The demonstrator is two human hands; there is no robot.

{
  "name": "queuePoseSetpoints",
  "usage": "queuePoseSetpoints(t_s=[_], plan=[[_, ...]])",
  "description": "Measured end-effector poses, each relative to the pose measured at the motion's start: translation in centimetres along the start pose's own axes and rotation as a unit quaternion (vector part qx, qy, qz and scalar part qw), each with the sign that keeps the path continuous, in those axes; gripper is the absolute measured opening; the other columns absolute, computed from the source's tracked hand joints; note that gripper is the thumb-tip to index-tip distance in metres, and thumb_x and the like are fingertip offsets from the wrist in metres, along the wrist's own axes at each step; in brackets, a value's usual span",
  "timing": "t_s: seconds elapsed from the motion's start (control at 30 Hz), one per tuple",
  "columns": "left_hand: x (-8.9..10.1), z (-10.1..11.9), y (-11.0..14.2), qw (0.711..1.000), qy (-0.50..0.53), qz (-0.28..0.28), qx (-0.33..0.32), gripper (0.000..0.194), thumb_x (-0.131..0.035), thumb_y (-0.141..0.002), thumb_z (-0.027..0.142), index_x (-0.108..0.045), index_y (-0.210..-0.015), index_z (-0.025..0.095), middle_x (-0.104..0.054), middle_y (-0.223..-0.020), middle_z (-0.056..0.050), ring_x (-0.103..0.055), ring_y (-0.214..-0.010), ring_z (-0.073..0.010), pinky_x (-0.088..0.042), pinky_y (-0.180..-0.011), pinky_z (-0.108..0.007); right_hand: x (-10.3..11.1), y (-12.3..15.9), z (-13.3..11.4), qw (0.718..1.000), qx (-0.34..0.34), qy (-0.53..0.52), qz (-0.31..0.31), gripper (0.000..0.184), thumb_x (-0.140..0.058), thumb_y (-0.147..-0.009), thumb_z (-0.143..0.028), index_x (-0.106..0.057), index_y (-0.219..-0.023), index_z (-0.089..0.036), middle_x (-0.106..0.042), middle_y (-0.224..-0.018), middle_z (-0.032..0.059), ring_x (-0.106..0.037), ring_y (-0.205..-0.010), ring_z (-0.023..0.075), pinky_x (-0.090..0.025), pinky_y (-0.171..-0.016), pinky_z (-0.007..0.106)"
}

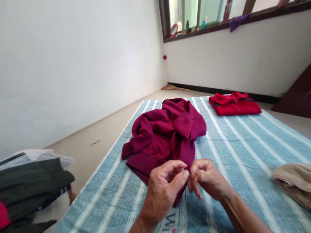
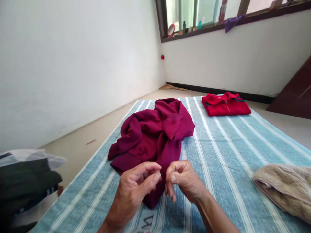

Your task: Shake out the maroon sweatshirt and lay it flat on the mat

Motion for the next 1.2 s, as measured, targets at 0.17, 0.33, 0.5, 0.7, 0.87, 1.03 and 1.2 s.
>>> queuePoseSetpoints(t_s=[0.17, 0.33, 0.5, 0.7, 0.87, 1.03, 1.2], plan=[[-1.6, -0.2, 0.4, 0.98, 0.151, -0.094, 0.092, 0.015, -0.067, -0.074, 0.028, -0.068, -0.076, 0.013, -0.063, -0.053, -0.001, -0.05, -0.041, -0.0076, -0.036, -0.042, -0.018, 0.2, 0.1, 1.9, 0.997, -0.037, -0.059, -0.029, 0.04, -0.077, -0.066, -0.048, -0.058, -0.065, -0.014, -0.066, -0.051, 0.0052, -0.057, -0.034, 0.0145, -0.037, -0.03, 0.018], [-2.3, -0.7, 0.0, 0.972, 0.176, -0.109, 0.115, 0.016, -0.07, -0.071, 0.028, -0.067, -0.069, 0.012, -0.06, -0.046, 0.0, -0.052, -0.039, -0.0079, -0.033, -0.04, -0.016, -0.1, 0.4, 2.4, 0.994, -0.055, -0.089, -0.042, 0.042, -0.077, -0.067, -0.047, -0.055, -0.057, -0.013, -0.066, -0.053, 0.0079, -0.06, -0.038, 0.0156, -0.037, -0.029, 0.016], [-2.4, -1.0, -0.2, 0.97, 0.165, -0.118, 0.131, 0.02, -0.073, -0.069, 0.029, -0.065, -0.067, 0.011, -0.061, -0.048, -0.002, -0.057, -0.04, -0.0112, -0.032, -0.038, -0.016, -0.7, 0.3, 2.8, 0.99, -0.074, -0.109, -0.058, 0.049, -0.076, -0.065, -0.052, -0.052, -0.051, -0.012, -0.068, -0.056, 0.01, -0.057, -0.034, 0.0129, -0.035, -0.027, 0.015], [-2.4, -1.5, -0.5, 0.968, 0.156, -0.127, 0.148, 0.026, -0.074, -0.069, 0.034, -0.061, -0.068, 0.012, -0.064, -0.051, -0.003, -0.062, -0.043, -0.0163, -0.038, -0.04, -0.019, -0.5, 0.3, 3.4, 0.987, -0.08, -0.123, -0.058, 0.045, -0.077, -0.066, -0.048, -0.057, -0.05, -0.011, -0.068, -0.056, 0.0107, -0.057, -0.033, 0.0131, -0.036, -0.027, 0.016], [-2.6, -1.9, -0.6, 0.963, 0.174, -0.133, 0.155, 0.028, -0.076, -0.067, 0.034, -0.059, -0.072, 0.013, -0.063, -0.049, -0.002, -0.062, -0.042, -0.0168, -0.039, -0.04, -0.02, -0.3, 0.4, 3.6, 0.99, -0.091, -0.096, -0.051, 0.043, -0.076, -0.067, -0.047, -0.063, -0.054, -0.008, -0.066, -0.053, 0.0097, -0.057, -0.034, 0.0122, -0.039, -0.03, 0.016], [-2.8, -2.3, -0.4, 0.951, 0.204, -0.152, 0.176, 0.028, -0.075, -0.067, 0.031, -0.064, -0.082, 0.011, -0.064, -0.049, -0.002, -0.062, -0.042, -0.0174, -0.038, -0.039, -0.02, -0.4, 0.4, 3.6, 0.988, -0.115, -0.082, -0.055, 0.043, -0.076, -0.064, -0.047, -0.065, -0.056, -0.006, -0.067, -0.055, 0.0119, -0.056, -0.033, 0.012, -0.038, -0.029, 0.015], [-2.9, -2.7, -0.3, 0.939, 0.231, -0.162, 0.197, 0.024, -0.073, -0.066, 0.03, -0.066, -0.077, 0.01, -0.062, -0.046, -0.003, -0.062, -0.043, -0.0188, -0.04, -0.041, -0.022, 0.0, 0.5, 4.0, 0.989, -0.126, -0.068, -0.048, 0.041, -0.074, -0.066, -0.045, -0.066, -0.056, -0.006, -0.067, -0.054, 0.0134, -0.055, -0.032, 0.0128, -0.035, -0.027, 0.016]])
Point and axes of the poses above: each hand's wrist, its own y-axis away from the middle knuckle, its own x-axis out of the back of the hand, z = x × y, the point moved 4 cm from there along -y, towards the middle knuckle
